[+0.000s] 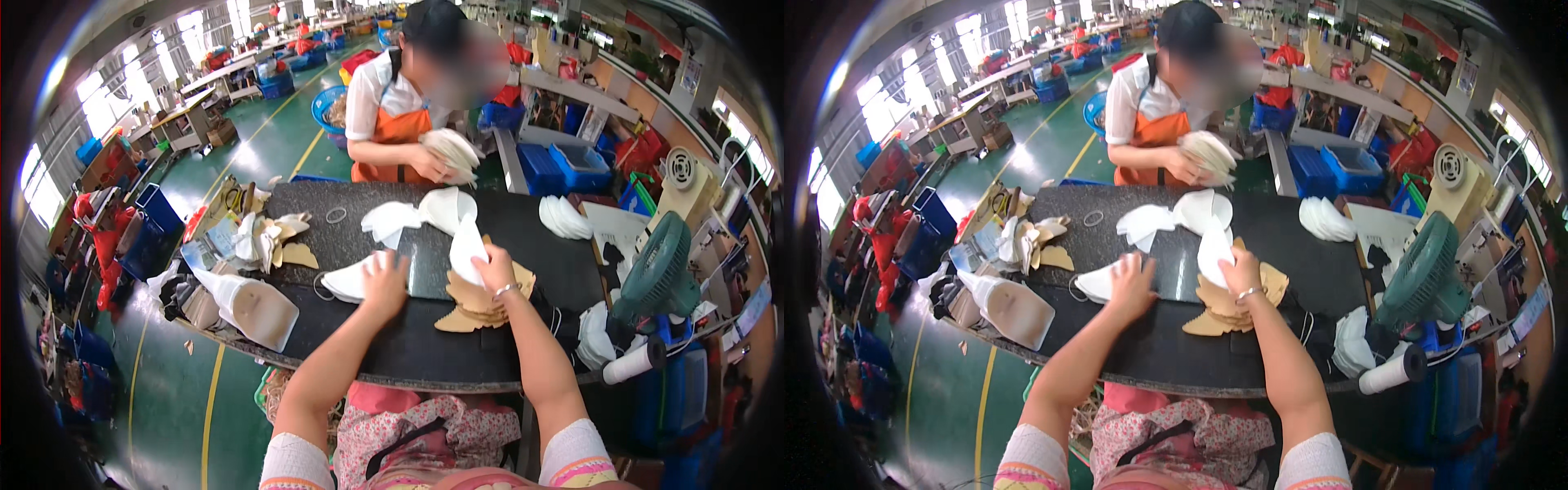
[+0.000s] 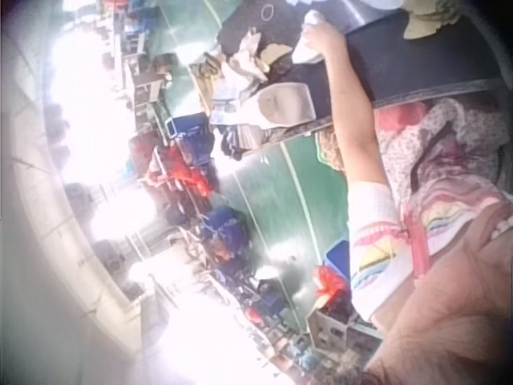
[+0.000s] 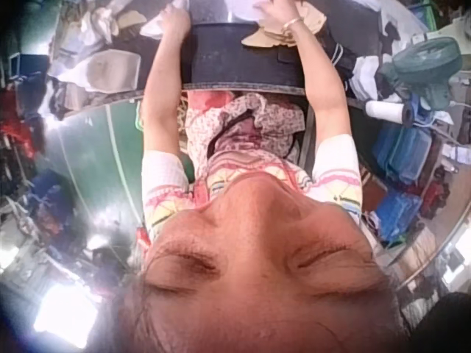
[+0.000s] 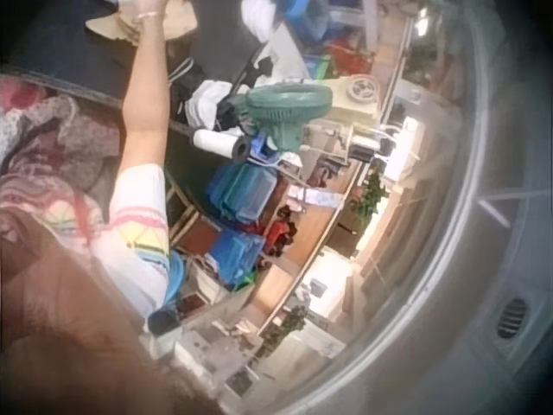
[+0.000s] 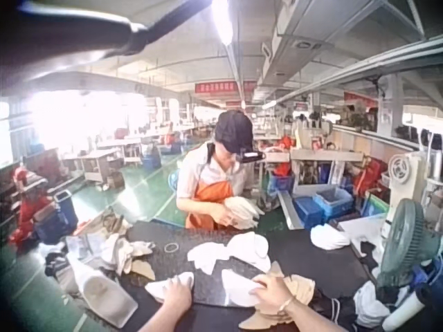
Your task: The person sorts and assembles white and tan shoe parts by hand on a workshop table.
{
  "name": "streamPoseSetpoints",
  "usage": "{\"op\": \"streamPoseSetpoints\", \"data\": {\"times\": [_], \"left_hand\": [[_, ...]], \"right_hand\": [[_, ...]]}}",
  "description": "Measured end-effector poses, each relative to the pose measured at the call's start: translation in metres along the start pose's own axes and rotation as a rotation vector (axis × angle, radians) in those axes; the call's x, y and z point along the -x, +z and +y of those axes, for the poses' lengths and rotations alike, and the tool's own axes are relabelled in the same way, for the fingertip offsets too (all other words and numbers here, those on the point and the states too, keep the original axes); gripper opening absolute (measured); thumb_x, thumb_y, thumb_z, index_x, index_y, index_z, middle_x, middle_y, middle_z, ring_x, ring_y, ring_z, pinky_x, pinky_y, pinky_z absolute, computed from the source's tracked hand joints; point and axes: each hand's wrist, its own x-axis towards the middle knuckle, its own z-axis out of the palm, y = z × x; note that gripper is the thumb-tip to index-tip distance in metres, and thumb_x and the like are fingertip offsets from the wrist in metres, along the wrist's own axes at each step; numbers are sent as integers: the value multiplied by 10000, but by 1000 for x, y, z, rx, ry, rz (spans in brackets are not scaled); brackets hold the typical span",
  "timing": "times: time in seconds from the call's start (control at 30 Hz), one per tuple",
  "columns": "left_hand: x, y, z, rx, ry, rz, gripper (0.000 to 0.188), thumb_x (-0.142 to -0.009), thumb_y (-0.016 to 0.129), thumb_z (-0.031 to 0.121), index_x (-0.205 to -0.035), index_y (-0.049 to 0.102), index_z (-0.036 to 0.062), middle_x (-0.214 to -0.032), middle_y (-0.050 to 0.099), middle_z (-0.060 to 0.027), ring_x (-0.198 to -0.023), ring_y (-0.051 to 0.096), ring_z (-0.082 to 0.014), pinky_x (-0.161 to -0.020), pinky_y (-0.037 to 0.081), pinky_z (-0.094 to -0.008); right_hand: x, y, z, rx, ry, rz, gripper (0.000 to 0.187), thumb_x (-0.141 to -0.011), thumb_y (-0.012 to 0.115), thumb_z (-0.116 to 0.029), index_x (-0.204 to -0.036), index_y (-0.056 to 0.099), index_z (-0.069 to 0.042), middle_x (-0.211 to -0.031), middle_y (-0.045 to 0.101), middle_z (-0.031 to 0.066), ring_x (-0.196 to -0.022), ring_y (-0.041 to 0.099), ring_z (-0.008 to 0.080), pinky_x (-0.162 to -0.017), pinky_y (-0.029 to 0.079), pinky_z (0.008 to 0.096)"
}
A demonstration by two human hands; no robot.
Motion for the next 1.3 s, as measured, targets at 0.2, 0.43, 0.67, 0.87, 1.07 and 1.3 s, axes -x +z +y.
{"op": "streamPoseSetpoints", "data": {"times": [0.2,0.43,0.67,0.87,1.07,1.3], "left_hand": [[-11,21,-62,-81,-275,-99,410,-845,451,149,-1248,418,218,-1279,398,-173,-1179,385,-370,-861,373,-567],[-14,15,-50,-178,-127,216,331,-774,522,70,-1103,497,91,-1200,458,-176,-1117,441,-366,-880,390,-492],[1,15,14,458,530,-21,433,-724,656,184,-1104,504,42,-1195,483,-172,-1128,453,-330,-954,375,-386],[-9,38,-4,294,316,-132,218,-793,465,41,-1001,523,67,-1095,506,-109,-1109,475,-265,-885,400,-412],[-6,35,-14,282,332,-175,440,-785,475,5,-1217,477,88,-1278,441,-179,-1184,425,-329,-974,365,-395],[1,22,7,221,366,-270,546,-828,563,354,-1295,384,134,-1340,338,-181,-1275,279,-370,-1015,264,-496]], "right_hand": [[-5,5,-24,-26,-154,-122,291,-659,678,-97,-929,618,-4,-839,644,167,-772,639,259,-691,483,328],[12,40,-12,275,-309,-232,350,-703,696,-184,-997,573,-40,-939,618,130,-869,600,279,-742,479,356],[5,15,4,679,27,-382,432,-699,696,-326,-1000,541,-58,-1008,554,121,-947,564,279,-779,474,384],[9,14,-15,792,15,-455,512,-670,713,-379,-1018,527,-52,-1062,509,143,-958,555,289,-788,475,379],[12,24,-20,705,63,-425,469,-644,683,-280,-1012,502,-52,-1036,522,139,-964,542,299,-790,464,389],[4,16,-6,595,70,-358,347,-710,623,-151,-1030,501,-96,-987,535,98,-895,562,294,-750,463,381]]}}
